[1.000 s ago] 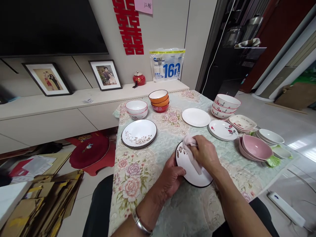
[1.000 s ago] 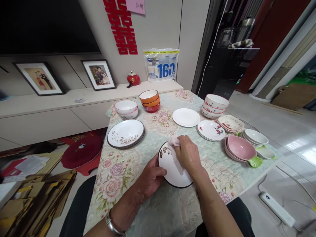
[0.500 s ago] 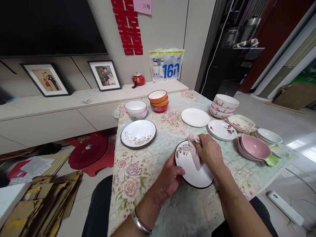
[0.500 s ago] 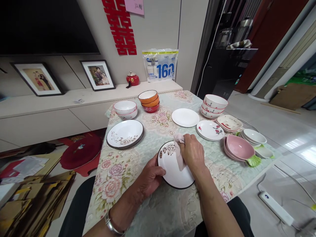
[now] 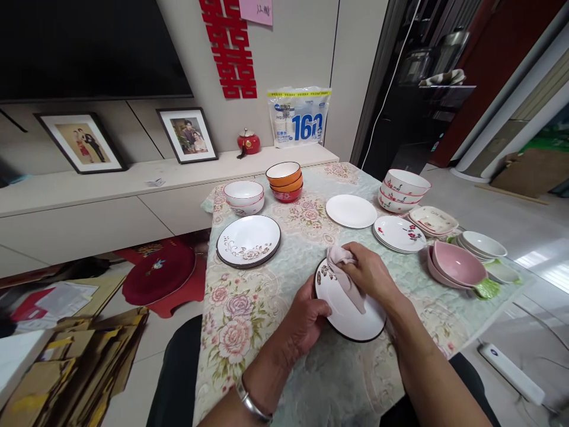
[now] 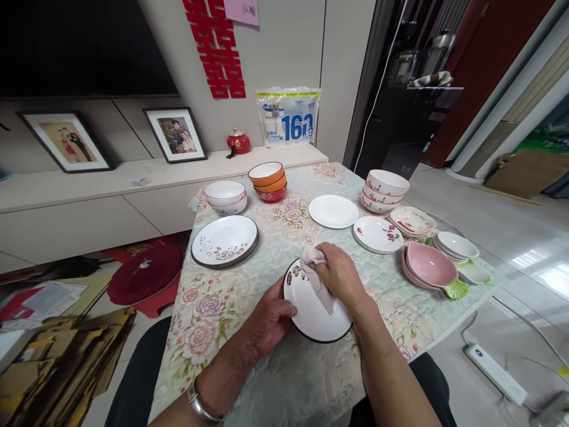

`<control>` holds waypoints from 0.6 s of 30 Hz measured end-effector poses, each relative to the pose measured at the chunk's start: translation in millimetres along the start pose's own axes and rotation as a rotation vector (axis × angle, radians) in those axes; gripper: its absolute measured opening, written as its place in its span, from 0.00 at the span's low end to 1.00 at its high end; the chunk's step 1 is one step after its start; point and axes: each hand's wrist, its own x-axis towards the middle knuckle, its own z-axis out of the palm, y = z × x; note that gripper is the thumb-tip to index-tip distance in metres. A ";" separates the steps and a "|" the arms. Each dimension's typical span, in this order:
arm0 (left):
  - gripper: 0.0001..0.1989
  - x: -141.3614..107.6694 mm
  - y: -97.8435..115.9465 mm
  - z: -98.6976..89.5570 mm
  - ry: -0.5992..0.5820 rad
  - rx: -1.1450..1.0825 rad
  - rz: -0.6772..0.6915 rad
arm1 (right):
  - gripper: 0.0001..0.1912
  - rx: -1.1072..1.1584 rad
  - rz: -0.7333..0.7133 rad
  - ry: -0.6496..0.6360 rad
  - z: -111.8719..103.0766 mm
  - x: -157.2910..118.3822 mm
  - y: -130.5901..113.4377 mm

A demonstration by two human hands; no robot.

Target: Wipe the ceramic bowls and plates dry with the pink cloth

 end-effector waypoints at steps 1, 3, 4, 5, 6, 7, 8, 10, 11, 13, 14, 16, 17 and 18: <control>0.36 0.2 -0.3 -0.4 0.003 -0.005 0.002 | 0.10 0.025 0.038 -0.045 -2.3 -0.1 1.7; 0.35 0.6 -1.2 -1.2 0.019 -0.022 0.015 | 0.09 0.034 0.100 -0.092 -4.9 -0.7 2.5; 0.35 0.8 -1.5 -1.5 0.035 -0.031 0.025 | 0.08 0.014 0.126 -0.088 -5.4 -1.1 2.3; 0.35 1.1 -1.7 -1.7 0.057 -0.039 0.040 | 0.07 -0.015 0.153 -0.075 -5.5 -1.3 2.1; 0.35 1.6 -1.8 -1.7 0.083 -0.045 0.055 | 0.06 -0.047 0.178 -0.062 -5.3 -1.5 2.2; 0.35 2.1 -1.8 -1.8 0.111 -0.048 0.067 | 0.07 -0.084 0.203 -0.050 -5.0 -1.5 2.7; 0.34 2.9 -1.7 -2.0 0.140 -0.050 0.078 | 0.07 -0.124 0.227 -0.040 -4.5 -1.5 3.6; 0.34 4.9 -1.6 -2.6 0.184 -0.045 0.097 | 0.08 -0.198 0.266 -0.029 -3.2 -1.2 6.1; 0.35 6.0 -1.6 -3.2 0.194 -0.040 0.105 | 0.08 -0.232 0.276 -0.023 -2.4 -1.1 7.4; 0.36 7.7 -1.6 -4.2 0.188 -0.033 0.118 | 0.08 -0.303 0.261 0.008 -0.9 -0.8 9.1; 0.37 8.1 -1.5 -4.4 0.175 -0.031 0.123 | 0.08 -0.336 0.238 0.035 -0.1 -0.6 9.2; 0.37 7.8 -1.0 -4.2 0.139 -0.029 0.130 | 0.08 -0.368 0.166 0.089 1.3 -0.5 6.7; 0.37 7.1 -0.8 -3.7 0.121 -0.026 0.128 | 0.08 -0.361 0.120 0.109 2.2 -0.7 4.0; 0.37 6.3 -0.8 -3.1 0.104 -0.021 0.125 | 0.09 -0.337 0.069 0.122 3.4 -1.1 0.2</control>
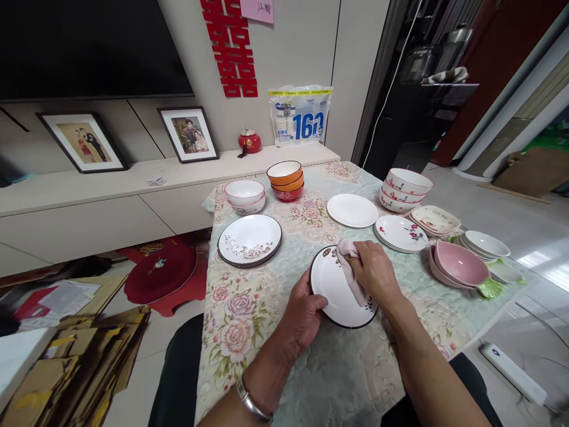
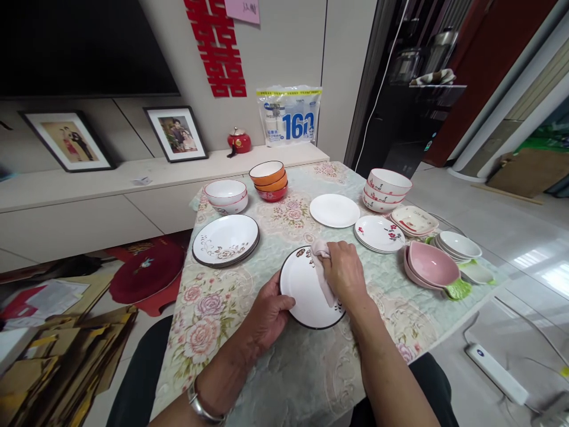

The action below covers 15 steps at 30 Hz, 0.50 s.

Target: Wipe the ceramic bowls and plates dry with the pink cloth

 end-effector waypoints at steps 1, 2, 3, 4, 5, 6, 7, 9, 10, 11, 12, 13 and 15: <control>0.37 -1.0 -0.1 0.4 -0.013 0.005 -0.008 | 0.10 0.038 -0.054 0.015 -0.1 -1.2 -4.9; 0.37 -1.9 -0.5 0.6 -0.026 0.011 -0.019 | 0.11 0.077 -0.120 0.026 0.0 -2.8 -10.5; 0.37 -2.5 -1.3 0.6 -0.034 0.016 -0.027 | 0.12 0.110 -0.194 0.035 0.4 -4.8 -16.5; 0.36 -3.0 -2.3 0.2 -0.038 0.022 -0.033 | 0.15 0.133 -0.269 0.040 1.1 -6.9 -22.3; 0.34 -3.1 -3.4 -0.4 -0.034 0.025 -0.031 | 0.17 0.144 -0.339 0.040 2.0 -8.9 -27.3; 0.33 -3.0 -4.5 -1.1 -0.029 0.025 -0.026 | 0.19 0.143 -0.396 0.035 3.1 -10.5 -30.9; 0.33 -2.8 -5.3 -1.7 -0.027 0.023 -0.023 | 0.20 0.133 -0.427 0.034 4.2 -11.5 -32.6; 0.35 -2.4 -5.7 -2.2 -0.036 0.014 -0.024 | 0.20 0.106 -0.390 0.060 5.6 -11.0 -29.8; 0.36 -2.4 -5.3 -1.8 -0.046 0.010 -0.032 | 0.20 0.088 -0.327 0.088 5.7 -9.6 -25.6; 0.38 -2.5 -4.6 -1.2 -0.052 0.008 -0.040 | 0.19 0.064 -0.247 0.118 5.4 -7.8 -20.4; 0.39 -2.8 -3.6 -0.4 -0.053 0.008 -0.048 | 0.17 0.039 -0.160 0.142 4.8 -5.9 -14.8; 0.39 -3.2 -2.7 0.5 -0.049 0.008 -0.056 | 0.16 0.016 -0.077 0.153 4.0 -4.2 -9.8; 0.39 -4.1 -1.4 1.8 -0.040 0.009 -0.065 | 0.13 -0.014 0.048 0.140 2.4 -2.3 -4.3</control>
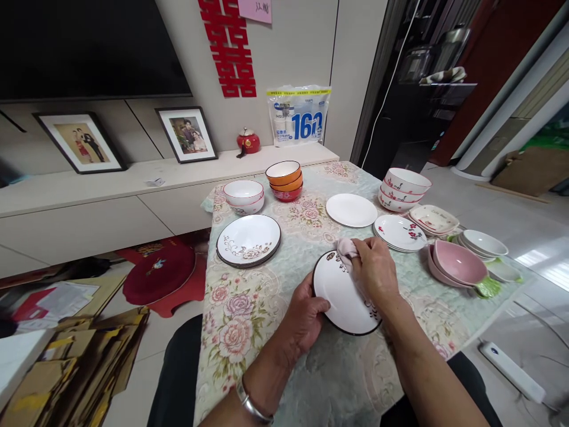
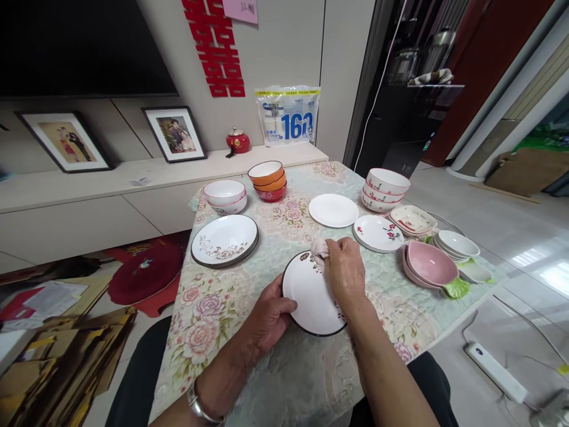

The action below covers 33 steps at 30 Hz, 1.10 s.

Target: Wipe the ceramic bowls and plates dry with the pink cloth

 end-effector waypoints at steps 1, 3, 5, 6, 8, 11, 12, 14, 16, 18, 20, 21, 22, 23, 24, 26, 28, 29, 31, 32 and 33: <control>0.39 -0.3 0.1 0.2 0.002 -0.001 -0.001 | 0.13 -0.005 0.037 -0.016 -0.4 0.0 -0.3; 0.38 -0.3 -0.7 -0.5 -0.006 -0.002 0.004 | 0.12 0.037 0.046 -0.057 -0.6 -2.5 -6.6; 0.36 0.5 -2.3 -2.1 -0.012 0.006 0.015 | 0.12 0.157 -0.046 -0.119 0.0 -6.8 -17.5; 0.33 1.0 -3.0 -2.9 -0.004 0.013 0.016 | 0.12 0.234 -0.117 -0.161 0.4 -8.9 -22.8; 0.30 2.0 -4.1 -4.2 0.026 0.023 0.009 | 0.13 0.367 -0.247 -0.232 1.2 -11.2 -29.7; 0.31 2.5 -3.8 -4.2 0.027 0.016 0.006 | 0.14 0.393 -0.249 -0.251 0.7 -8.6 -25.8; 0.33 2.4 -3.3 -3.8 0.012 0.010 0.007 | 0.14 0.342 -0.188 -0.237 -0.3 -6.4 -21.4; 0.36 1.7 -1.8 -2.6 -0.007 -0.002 0.006 | 0.11 0.176 -0.030 -0.209 -3.6 -1.6 -11.5; 0.38 0.7 -0.3 -1.3 -0.002 -0.005 -0.012 | 0.09 0.005 0.093 -0.198 -7.9 1.7 -4.5; 0.40 -0.4 0.8 -0.2 0.007 -0.002 -0.024 | 0.08 -0.099 0.138 -0.205 -11.1 2.4 -3.7; 0.41 -1.1 1.3 0.5 0.016 -0.001 -0.020 | 0.08 -0.104 0.117 -0.215 -11.6 0.3 -8.5; 0.41 -1.3 1.2 0.8 0.016 0.000 -0.012 | 0.07 -0.065 0.087 -0.216 -10.7 -1.4 -12.2; 0.41 -1.4 1.0 0.9 0.012 0.005 -0.007 | 0.07 -0.005 0.044 -0.214 -9.2 -3.3 -16.2; 0.40 -1.4 0.7 1.0 0.008 0.014 -0.003 | 0.08 0.066 -0.006 -0.211 -7.2 -5.1 -19.9; 0.40 -1.3 0.3 1.0 0.005 0.025 -0.001 | 0.08 0.135 -0.059 -0.206 -5.2 -6.6 -23.0; 0.39 -0.9 -0.5 0.9 0.002 0.040 0.001 | 0.10 0.222 -0.135 -0.196 -2.2 -8.0 -26.3; 0.40 -0.6 -0.9 0.7 0.000 0.035 0.005 | 0.10 0.209 -0.119 -0.186 -2.2 -6.6 -24.6; 0.40 -0.5 -0.9 0.7 -0.003 0.027 0.006 | 0.10 0.171 -0.072 -0.183 -3.4 -5.1 -22.2; 0.41 -0.5 -0.4 0.6 -0.012 0.007 0.000 | 0.09 0.063 0.055 -0.185 -7.5 -1.4 -15.2; 0.41 -0.5 0.0 0.7 -0.013 0.000 -0.006 | 0.09 0.009 0.110 -0.190 -9.6 0.3 -11.3; 0.41 -0.5 0.5 0.7 -0.009 -0.005 -0.012 | 0.08 -0.035 0.144 -0.194 -11.4 1.7 -7.4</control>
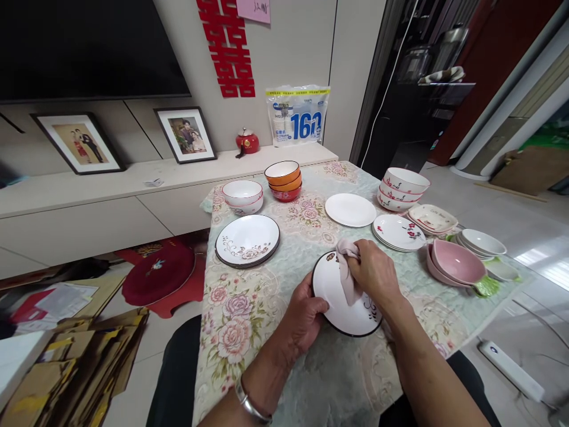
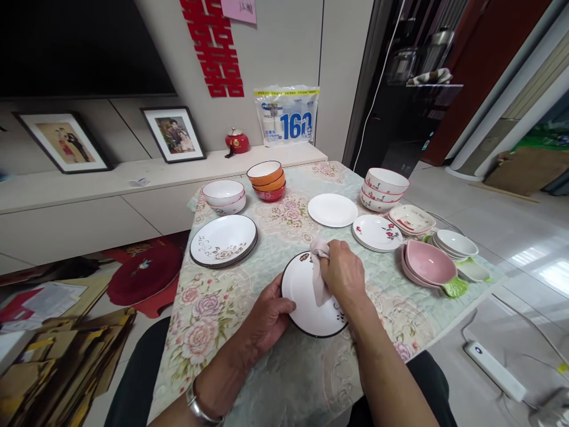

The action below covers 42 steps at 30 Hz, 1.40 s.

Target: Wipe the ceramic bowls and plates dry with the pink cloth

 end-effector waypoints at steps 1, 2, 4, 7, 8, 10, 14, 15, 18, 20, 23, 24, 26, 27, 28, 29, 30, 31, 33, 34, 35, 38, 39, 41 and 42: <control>0.41 0.0 0.5 0.0 0.005 -0.002 -0.004 | 0.08 -0.029 0.014 0.004 -1.2 1.3 3.6; 0.42 0.1 0.9 -0.1 0.009 -0.001 -0.007 | 0.07 -0.043 0.006 0.016 -1.5 2.4 7.0; 0.41 0.2 1.4 -0.6 0.010 0.003 -0.002 | 0.06 -0.009 -0.064 0.032 0.2 4.4 13.1; 0.41 -0.3 0.9 -1.7 -0.002 0.005 -0.001 | 0.05 0.181 -0.177 -0.046 5.2 7.4 20.5; 0.41 -0.6 0.5 -1.9 -0.001 0.003 -0.003 | 0.05 0.244 -0.186 -0.087 6.6 8.4 22.4; 0.39 -0.9 -0.1 -2.1 0.012 -0.009 0.005 | 0.05 0.312 -0.157 -0.140 8.2 10.4 25.4; 0.33 1.3 0.1 -2.7 0.117 -0.045 0.062 | 0.07 0.240 -0.045 -0.143 8.0 13.2 28.4; 0.33 2.5 0.4 -3.4 0.148 -0.048 0.079 | 0.08 0.212 -0.026 -0.146 7.6 13.5 28.5; 0.33 6.0 1.1 -6.4 0.207 -0.034 0.108 | 0.09 0.162 -0.018 -0.179 7.1 13.4 27.7; 0.35 7.2 1.1 -8.0 0.207 -0.025 0.105 | 0.09 0.154 -0.020 -0.182 7.5 12.8 26.5; 0.37 6.5 0.6 -8.2 0.151 -0.030 0.093 | 0.08 0.178 -0.040 -0.122 9.2 11.5 24.3; 0.37 5.8 0.4 -7.5 0.125 -0.033 0.087 | 0.08 0.195 -0.067 -0.087 9.7 10.8 23.2; 0.37 3.8 0.1 -5.4 0.089 -0.036 0.070 | 0.08 0.225 -0.151 -0.016 9.8 8.8 19.5; 0.37 2.8 -0.1 -4.2 0.078 -0.036 0.061 | 0.09 0.239 -0.199 0.010 9.3 7.3 16.8; 0.37 1.8 -0.4 -3.0 0.071 -0.034 0.051 | 0.10 0.254 -0.246 0.027 8.4 5.6 13.2; 0.36 1.0 -0.9 -1.9 0.066 -0.029 0.039 | 0.12 0.272 -0.298 0.034 7.2 3.5 8.9; 0.36 0.3 -1.4 -1.1 0.060 -0.024 0.024 | 0.13 0.290 -0.353 0.030 5.9 1.2 4.0; 0.35 -0.2 -2.1 -0.6 0.053 -0.018 0.010 | 0.14 0.309 -0.415 0.017 4.4 -1.2 -1.3; 0.33 -0.4 -3.8 -0.8 0.056 -0.004 -0.009 | 0.15 0.332 -0.543 -0.021 1.9 -5.7 -11.9; 0.32 -0.2 -4.7 -1.4 0.065 0.004 -0.013 | 0.16 0.332 -0.599 -0.045 0.8 -7.4 -16.3; 0.31 0.2 -5.4 -2.2 0.073 0.011 -0.013 | 0.17 0.328 -0.637 -0.066 0.0 -8.4 -19.4; 0.31 1.6 -6.2 -4.0 0.066 0.015 -0.012 | 0.16 0.311 -0.617 -0.096 -1.4 -6.9 -18.9; 0.32 1.9 -5.8 -4.1 0.056 0.007 -0.016 | 0.14 0.308 -0.563 -0.098 -1.3 -5.0 -15.2; 0.35 2.1 -4.4 -3.2 0.051 -0.010 -0.024 | 0.11 0.292 -0.401 -0.098 -0.2 -0.6 -4.6; 0.36 1.9 -3.4 -2.4 0.056 -0.015 -0.027 | 0.09 0.280 -0.318 -0.103 1.0 1.4 1.4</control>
